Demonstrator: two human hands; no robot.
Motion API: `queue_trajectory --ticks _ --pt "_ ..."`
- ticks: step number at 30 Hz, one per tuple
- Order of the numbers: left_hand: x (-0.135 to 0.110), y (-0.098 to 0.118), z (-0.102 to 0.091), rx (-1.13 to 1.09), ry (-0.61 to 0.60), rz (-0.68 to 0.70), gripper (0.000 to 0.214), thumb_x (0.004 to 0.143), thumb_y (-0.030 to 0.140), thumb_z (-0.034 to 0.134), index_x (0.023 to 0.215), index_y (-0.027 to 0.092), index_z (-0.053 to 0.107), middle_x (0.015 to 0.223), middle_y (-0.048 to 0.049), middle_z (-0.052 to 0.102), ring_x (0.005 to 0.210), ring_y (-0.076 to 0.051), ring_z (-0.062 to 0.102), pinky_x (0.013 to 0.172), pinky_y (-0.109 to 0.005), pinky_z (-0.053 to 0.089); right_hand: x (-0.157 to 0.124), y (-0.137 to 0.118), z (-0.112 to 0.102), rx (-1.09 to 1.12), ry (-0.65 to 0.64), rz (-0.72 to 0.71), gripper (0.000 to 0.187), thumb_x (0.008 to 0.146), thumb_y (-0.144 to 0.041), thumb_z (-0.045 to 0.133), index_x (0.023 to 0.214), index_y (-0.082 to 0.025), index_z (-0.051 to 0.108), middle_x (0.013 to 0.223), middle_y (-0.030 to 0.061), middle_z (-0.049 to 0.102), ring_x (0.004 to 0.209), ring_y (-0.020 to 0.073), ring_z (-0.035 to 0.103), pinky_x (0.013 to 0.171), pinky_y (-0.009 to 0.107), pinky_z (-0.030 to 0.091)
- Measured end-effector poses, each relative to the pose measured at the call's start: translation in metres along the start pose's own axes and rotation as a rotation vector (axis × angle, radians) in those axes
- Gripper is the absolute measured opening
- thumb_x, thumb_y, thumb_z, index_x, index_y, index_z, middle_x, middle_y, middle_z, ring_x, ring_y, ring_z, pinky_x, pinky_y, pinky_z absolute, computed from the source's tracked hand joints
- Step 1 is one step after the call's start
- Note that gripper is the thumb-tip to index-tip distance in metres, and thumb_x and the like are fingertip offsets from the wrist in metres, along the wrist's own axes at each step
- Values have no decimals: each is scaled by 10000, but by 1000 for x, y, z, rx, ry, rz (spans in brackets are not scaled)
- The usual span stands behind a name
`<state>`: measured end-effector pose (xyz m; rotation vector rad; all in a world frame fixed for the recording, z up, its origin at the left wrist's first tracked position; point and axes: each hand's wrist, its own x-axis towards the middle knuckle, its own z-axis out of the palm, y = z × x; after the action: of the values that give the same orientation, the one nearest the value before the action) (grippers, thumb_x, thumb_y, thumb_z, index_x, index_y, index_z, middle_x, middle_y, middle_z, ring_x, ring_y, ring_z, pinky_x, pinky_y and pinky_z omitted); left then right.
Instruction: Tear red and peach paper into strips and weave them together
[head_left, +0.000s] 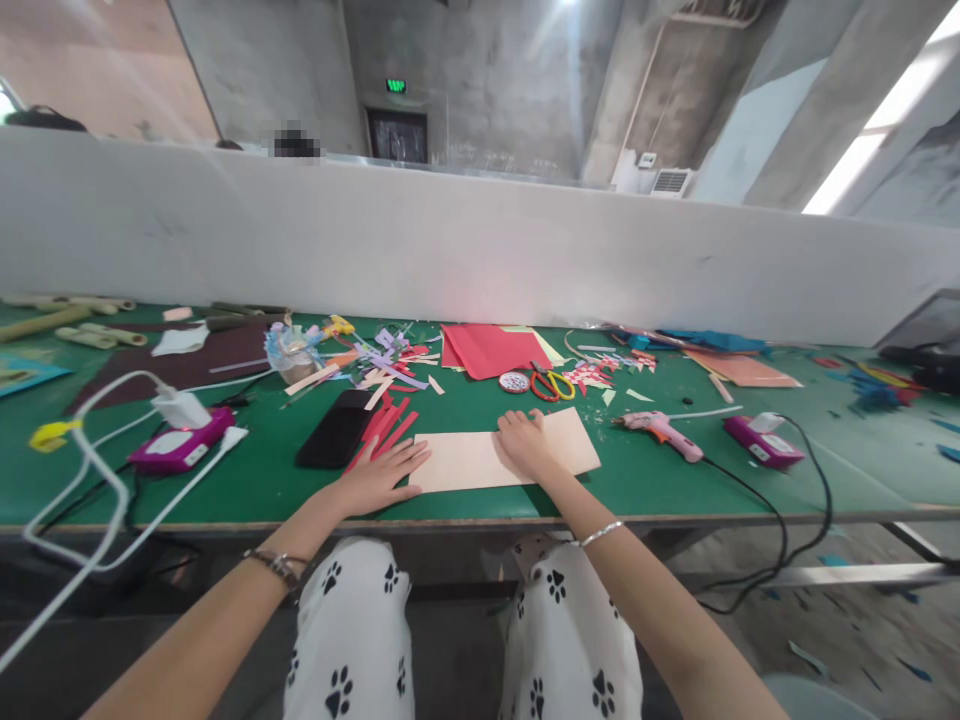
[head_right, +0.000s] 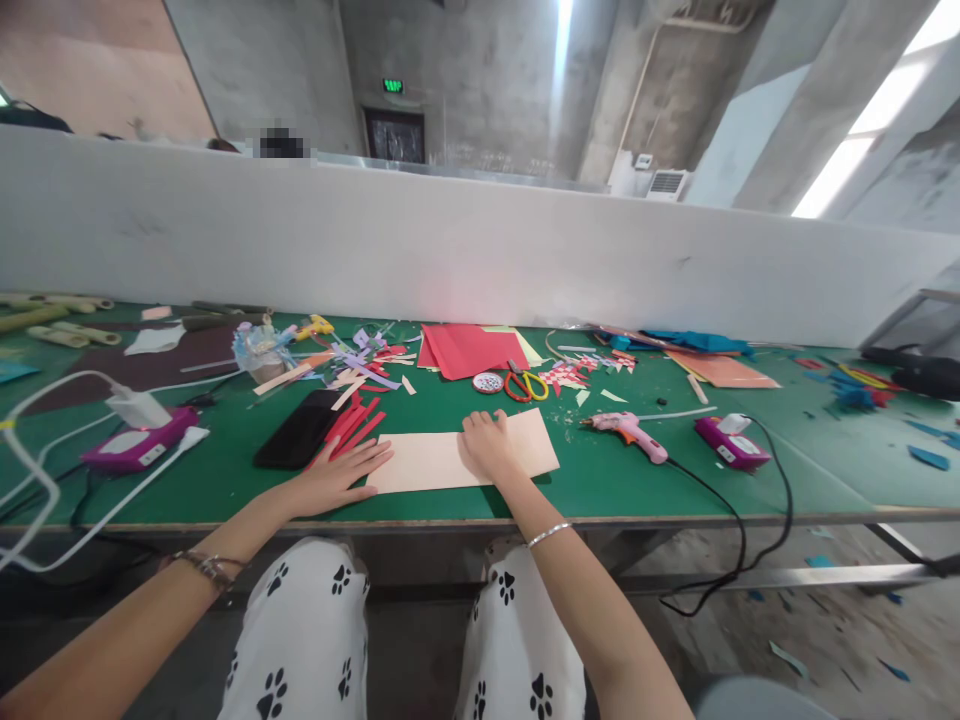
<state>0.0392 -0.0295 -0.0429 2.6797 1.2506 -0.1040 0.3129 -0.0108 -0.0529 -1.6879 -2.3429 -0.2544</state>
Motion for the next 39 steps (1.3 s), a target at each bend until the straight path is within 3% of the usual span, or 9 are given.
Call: queue_trajectory --ticks 3,5,7,11,15,21,27,34,39 --pt "0 0 1 -10 -27 -29 602 859 582 302 1388 335 154 1460 -30 195 1329 -263 215 1045 -526 -6 -10 -28 -9 17 28 -58 245 878 -175 353 1024 -171 549 1078 109 572 997 226 477 942 447 127" --pt "0 0 2 -7 -41 -36 598 861 581 296 1388 334 162 1460 -29 194 1332 -262 205 1043 -530 -14 -25 -50 -13 130 17 -275 264 880 -152 358 1043 -230 550 1131 68 558 1011 197 475 948 443 136" --pt "0 0 3 -5 -46 -42 602 858 594 279 1388 334 166 1462 -24 189 1337 -257 192 1044 -523 -19 -40 -68 -16 246 6 -401 292 880 -161 383 1094 -299 526 1100 14 574 979 166 489 933 416 188" --pt "1 1 3 1 -53 -58 615 853 609 260 1391 332 153 1470 -22 157 1343 -253 169 1044 -519 -21 -60 -86 -16 305 22 -384 300 875 -196 415 1156 -260 501 1070 30 595 953 170 505 846 361 295" --pt "1 1 1 10 -65 -72 609 854 604 268 1390 339 154 1470 -21 160 1343 -255 168 1036 -530 -42 -61 -82 -15 360 30 -342 259 856 -211 457 1097 -240 546 1040 20 621 942 166 530 832 340 341" --pt "1 5 -5 -10 -111 -94 595 866 562 303 1392 339 139 1474 -14 138 1348 -248 148 1038 -529 -50 -76 -44 -10 476 129 -168 231 870 -231 441 990 -251 638 1044 4 653 989 151 559 868 306 396" --pt "0 8 -8 -23 -125 -111 585 872 548 308 1392 346 129 1476 -13 131 1350 -250 137 1035 -538 -54 -106 18 -8 406 188 -67 279 891 -269 406 987 -248 667 1056 20 665 1012 169 588 895 344 431" --pt "0 3 -3 -28 -58 -40 581 870 562 295 1388 353 136 1467 -42 178 1337 -265 184 1026 -557 -45 -146 85 -5 299 147 130 318 906 -310 355 1053 -282 636 1127 16 629 1107 199 542 958 448 382" --pt "0 3 -3 -34 -70 -70 587 864 563 303 1388 338 165 1469 -38 179 1340 -279 166 1008 -597 -43 -156 111 -9 244 183 165 318 889 -298 367 978 -248 668 1060 51 660 1039 210 582 908 420 432"
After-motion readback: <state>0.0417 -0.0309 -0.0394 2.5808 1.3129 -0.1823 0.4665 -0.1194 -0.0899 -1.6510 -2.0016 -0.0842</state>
